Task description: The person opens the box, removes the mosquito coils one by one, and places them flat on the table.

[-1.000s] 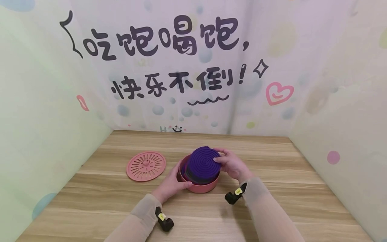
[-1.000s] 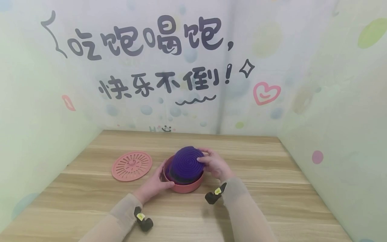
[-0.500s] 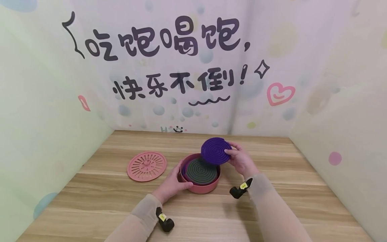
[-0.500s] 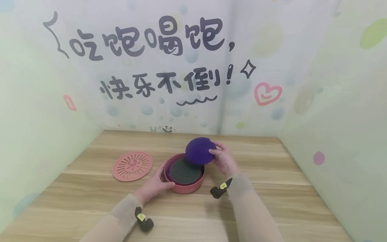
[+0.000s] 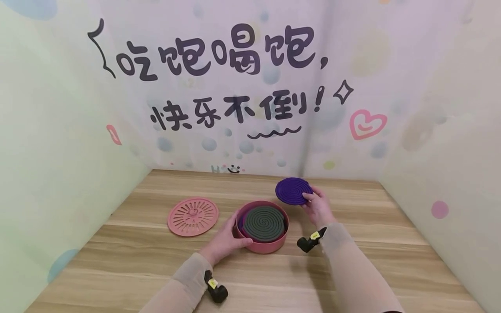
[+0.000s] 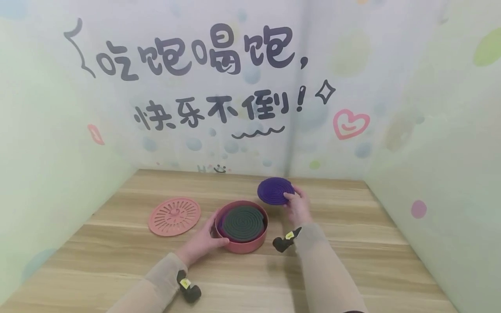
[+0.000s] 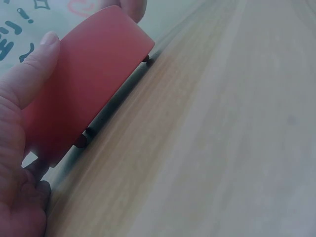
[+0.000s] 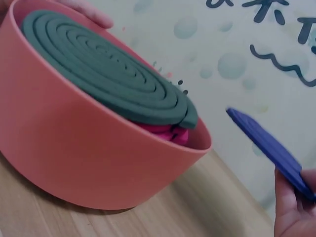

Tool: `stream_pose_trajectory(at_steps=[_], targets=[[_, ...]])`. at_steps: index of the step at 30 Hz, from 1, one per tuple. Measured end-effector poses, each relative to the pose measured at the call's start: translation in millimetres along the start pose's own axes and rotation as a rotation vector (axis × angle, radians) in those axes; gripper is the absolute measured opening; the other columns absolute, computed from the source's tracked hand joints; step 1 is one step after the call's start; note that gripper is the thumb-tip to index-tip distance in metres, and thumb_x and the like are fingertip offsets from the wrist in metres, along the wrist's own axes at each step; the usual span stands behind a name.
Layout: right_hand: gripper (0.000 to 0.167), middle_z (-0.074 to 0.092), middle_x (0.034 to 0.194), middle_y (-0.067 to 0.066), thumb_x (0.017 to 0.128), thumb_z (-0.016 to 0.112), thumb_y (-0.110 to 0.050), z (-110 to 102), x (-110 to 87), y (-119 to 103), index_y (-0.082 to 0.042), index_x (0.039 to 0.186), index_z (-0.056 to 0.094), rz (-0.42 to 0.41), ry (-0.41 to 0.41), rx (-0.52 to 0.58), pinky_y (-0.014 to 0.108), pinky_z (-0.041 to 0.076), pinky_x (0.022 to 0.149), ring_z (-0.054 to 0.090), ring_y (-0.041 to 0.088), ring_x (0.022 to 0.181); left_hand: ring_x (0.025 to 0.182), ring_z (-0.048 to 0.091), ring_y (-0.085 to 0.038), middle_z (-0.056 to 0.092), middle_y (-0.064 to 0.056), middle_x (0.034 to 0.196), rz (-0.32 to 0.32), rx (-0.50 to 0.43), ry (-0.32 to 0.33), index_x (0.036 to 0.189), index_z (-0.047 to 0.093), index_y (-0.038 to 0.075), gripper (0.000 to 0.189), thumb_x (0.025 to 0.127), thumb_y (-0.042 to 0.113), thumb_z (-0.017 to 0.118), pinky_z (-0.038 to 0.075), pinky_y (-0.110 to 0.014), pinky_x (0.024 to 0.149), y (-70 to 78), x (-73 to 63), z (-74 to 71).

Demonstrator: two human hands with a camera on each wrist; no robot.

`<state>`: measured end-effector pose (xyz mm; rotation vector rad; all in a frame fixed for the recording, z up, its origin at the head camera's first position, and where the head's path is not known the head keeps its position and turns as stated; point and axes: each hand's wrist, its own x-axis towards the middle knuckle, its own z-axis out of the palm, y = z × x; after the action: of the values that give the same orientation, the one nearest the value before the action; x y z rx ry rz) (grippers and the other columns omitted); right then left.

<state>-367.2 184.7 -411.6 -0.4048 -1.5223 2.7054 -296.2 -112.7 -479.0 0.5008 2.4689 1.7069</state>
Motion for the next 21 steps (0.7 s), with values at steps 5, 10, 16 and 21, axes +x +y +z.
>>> stream_pose_trajectory(at_steps=[5,10,16,21], targets=[[0.055,0.049,0.113,0.010,0.090,0.050,0.012,-6.8,4.8,9.4,0.001,0.139,0.028,-0.038,0.107,-0.055,0.016,0.044,0.051,0.055,0.007,0.065,0.142,0.023,-0.028,0.028,-0.011,0.155,0.013,-0.013,-0.003,0.155,0.015,0.010,0.106,0.076,0.029,0.083,0.019,-0.050,0.115,7.3,-4.0,0.5],[0.063,0.040,0.138,0.017,0.091,0.050,0.011,-12.5,10.0,20.1,-0.001,0.147,0.023,-0.014,0.180,-0.074,0.019,0.051,0.064,0.056,0.013,0.090,0.142,0.024,-0.026,0.028,-0.008,0.155,0.013,0.001,-0.003,0.155,0.016,0.014,0.108,0.074,0.035,0.084,0.019,-0.048,0.115,2.9,-2.4,0.2],[0.067,0.031,0.151,0.015,0.092,0.049,0.011,-15.4,13.4,26.7,-0.005,0.151,0.021,0.019,0.225,-0.080,0.030,0.050,0.090,0.046,0.022,0.119,0.141,0.025,-0.025,0.029,-0.007,0.155,0.021,0.018,-0.004,0.155,0.015,0.013,0.110,0.073,0.038,0.083,0.020,-0.047,0.115,-0.2,-0.3,0.0],[0.069,0.029,0.152,0.017,0.091,0.048,0.013,-15.8,13.1,27.7,-0.003,0.151,0.019,0.019,0.229,-0.085,0.038,0.046,0.098,0.044,0.025,0.124,0.142,0.024,-0.025,0.027,-0.006,0.155,0.010,0.023,-0.003,0.155,0.015,0.014,0.110,0.073,0.040,0.083,0.020,-0.048,0.115,0.6,-1.1,0.2]])
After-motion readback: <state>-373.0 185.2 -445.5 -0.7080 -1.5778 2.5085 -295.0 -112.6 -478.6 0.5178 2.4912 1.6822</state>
